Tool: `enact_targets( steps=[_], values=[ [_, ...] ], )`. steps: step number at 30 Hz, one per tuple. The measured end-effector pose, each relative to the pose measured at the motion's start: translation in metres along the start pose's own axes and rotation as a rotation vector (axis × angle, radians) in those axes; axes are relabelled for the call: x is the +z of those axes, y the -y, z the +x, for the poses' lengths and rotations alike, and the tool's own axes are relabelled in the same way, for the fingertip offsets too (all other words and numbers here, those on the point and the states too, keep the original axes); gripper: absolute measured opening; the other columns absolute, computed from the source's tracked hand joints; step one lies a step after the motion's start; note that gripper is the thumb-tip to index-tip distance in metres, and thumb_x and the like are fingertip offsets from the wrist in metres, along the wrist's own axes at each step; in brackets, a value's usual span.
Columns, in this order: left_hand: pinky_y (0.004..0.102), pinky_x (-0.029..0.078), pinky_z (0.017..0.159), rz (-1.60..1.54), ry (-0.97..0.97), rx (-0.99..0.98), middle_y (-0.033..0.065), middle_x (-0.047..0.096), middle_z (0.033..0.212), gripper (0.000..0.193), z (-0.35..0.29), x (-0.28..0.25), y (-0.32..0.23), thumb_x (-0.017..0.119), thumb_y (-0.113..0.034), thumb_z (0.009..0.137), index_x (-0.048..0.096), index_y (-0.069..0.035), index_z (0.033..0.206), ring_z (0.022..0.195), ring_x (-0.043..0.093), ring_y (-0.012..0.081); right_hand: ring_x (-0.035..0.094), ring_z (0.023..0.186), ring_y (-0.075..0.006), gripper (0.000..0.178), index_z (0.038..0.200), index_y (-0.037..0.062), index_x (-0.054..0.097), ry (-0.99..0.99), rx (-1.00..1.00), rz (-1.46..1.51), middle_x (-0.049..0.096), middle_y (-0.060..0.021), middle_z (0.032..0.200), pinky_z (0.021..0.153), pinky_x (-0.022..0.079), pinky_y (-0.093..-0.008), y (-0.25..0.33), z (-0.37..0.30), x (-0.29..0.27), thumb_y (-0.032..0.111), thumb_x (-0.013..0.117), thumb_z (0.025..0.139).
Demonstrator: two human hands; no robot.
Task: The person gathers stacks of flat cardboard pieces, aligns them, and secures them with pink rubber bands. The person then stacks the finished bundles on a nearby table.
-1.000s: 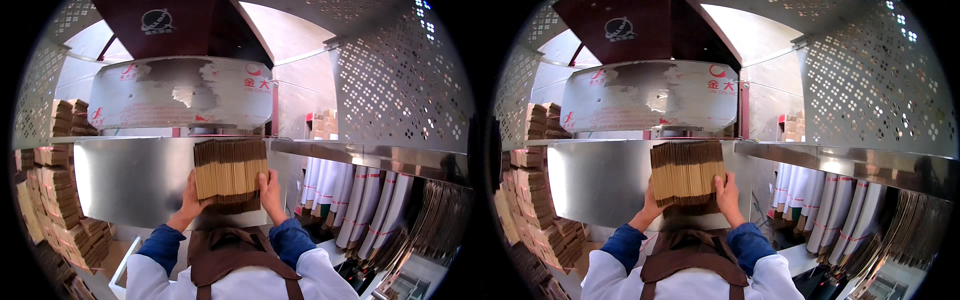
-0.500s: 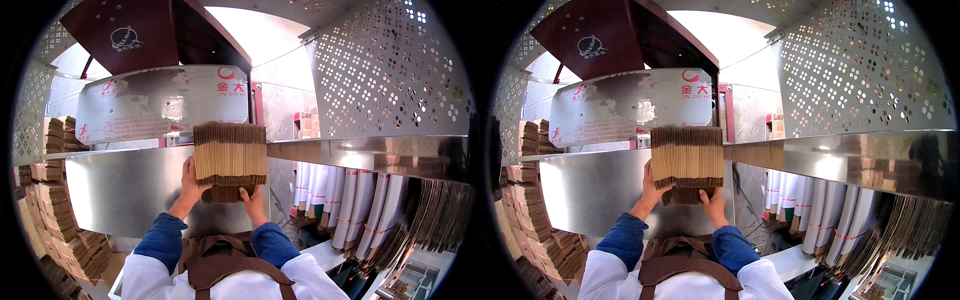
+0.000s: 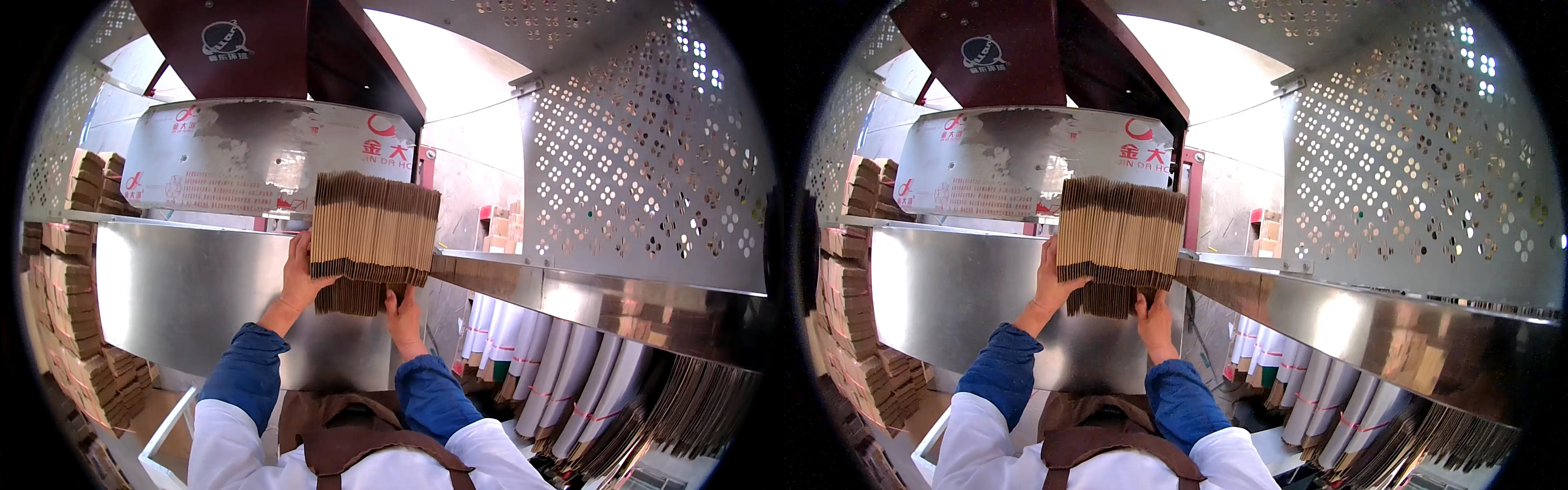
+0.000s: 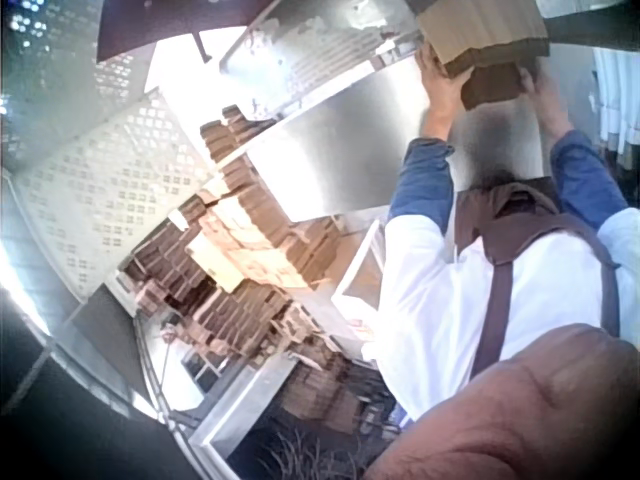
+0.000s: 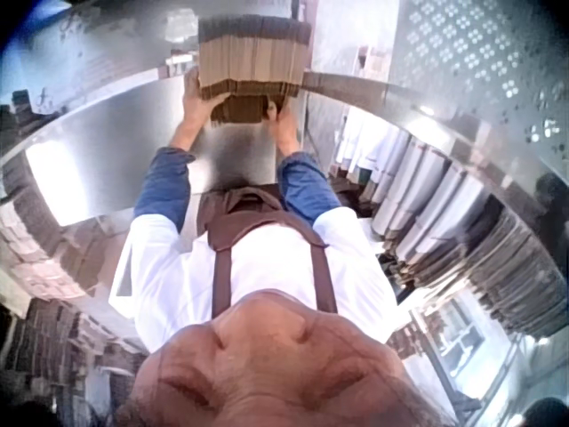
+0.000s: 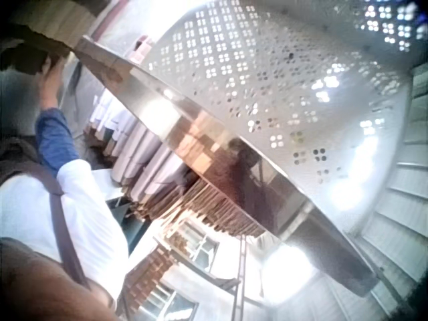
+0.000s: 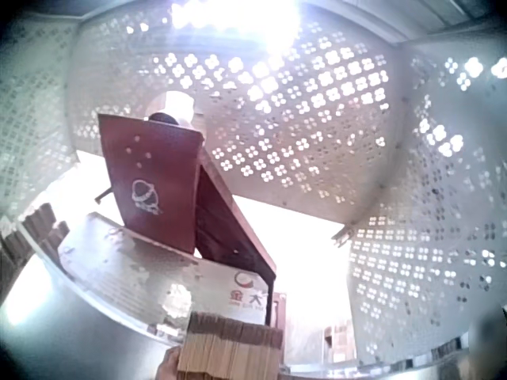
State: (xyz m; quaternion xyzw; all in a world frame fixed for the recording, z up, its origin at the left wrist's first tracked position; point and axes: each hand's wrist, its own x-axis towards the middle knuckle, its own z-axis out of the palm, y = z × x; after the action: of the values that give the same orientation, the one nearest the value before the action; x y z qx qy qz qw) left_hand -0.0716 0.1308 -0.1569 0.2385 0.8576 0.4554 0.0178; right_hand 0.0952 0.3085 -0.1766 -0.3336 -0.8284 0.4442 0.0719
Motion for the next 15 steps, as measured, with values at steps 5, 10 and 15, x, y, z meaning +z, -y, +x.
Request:
enact_targets(
  steps=[5,10,15],
  values=[
    [0.0333,0.049,0.091,-0.379,-0.007,-0.206,0.0121,0.052,0.125,0.09,-0.005,0.003,-0.004,0.087,-0.017,0.059,0.039,-0.004,0.134,0.109,0.058,0.0263,0.057,0.08,-0.05,0.036,0.11,-0.0042,0.044,0.026,-0.018,-0.078,0.061,-0.0291,0.084,0.064,0.045,-0.0522,0.008,0.0,-0.003,0.025,0.057,0.092],
    [0.0395,0.048,0.093,-0.291,0.017,-0.136,0.0178,0.047,0.131,0.091,-0.014,0.018,0.021,0.086,-0.015,0.056,0.038,-0.007,0.134,0.113,0.055,0.0361,0.059,0.08,-0.0483,0.037,0.113,-0.0045,0.044,0.065,-0.014,-0.028,0.063,-0.0275,0.085,0.064,0.046,-0.0504,0.019,-0.001,-0.004,0.023,0.056,0.093],
    [0.0409,0.047,0.095,-0.24,0.052,-0.075,0.0166,0.043,0.135,0.09,-0.005,0.007,0.012,0.085,-0.019,0.057,0.038,-0.008,0.133,0.119,0.049,0.0388,0.061,0.078,-0.0469,0.04,0.121,-0.005,0.043,0.072,-0.032,-0.011,0.063,-0.0275,0.084,0.064,0.048,-0.0468,0.009,-0.002,-0.003,0.021,0.054,0.093]
  ],
)
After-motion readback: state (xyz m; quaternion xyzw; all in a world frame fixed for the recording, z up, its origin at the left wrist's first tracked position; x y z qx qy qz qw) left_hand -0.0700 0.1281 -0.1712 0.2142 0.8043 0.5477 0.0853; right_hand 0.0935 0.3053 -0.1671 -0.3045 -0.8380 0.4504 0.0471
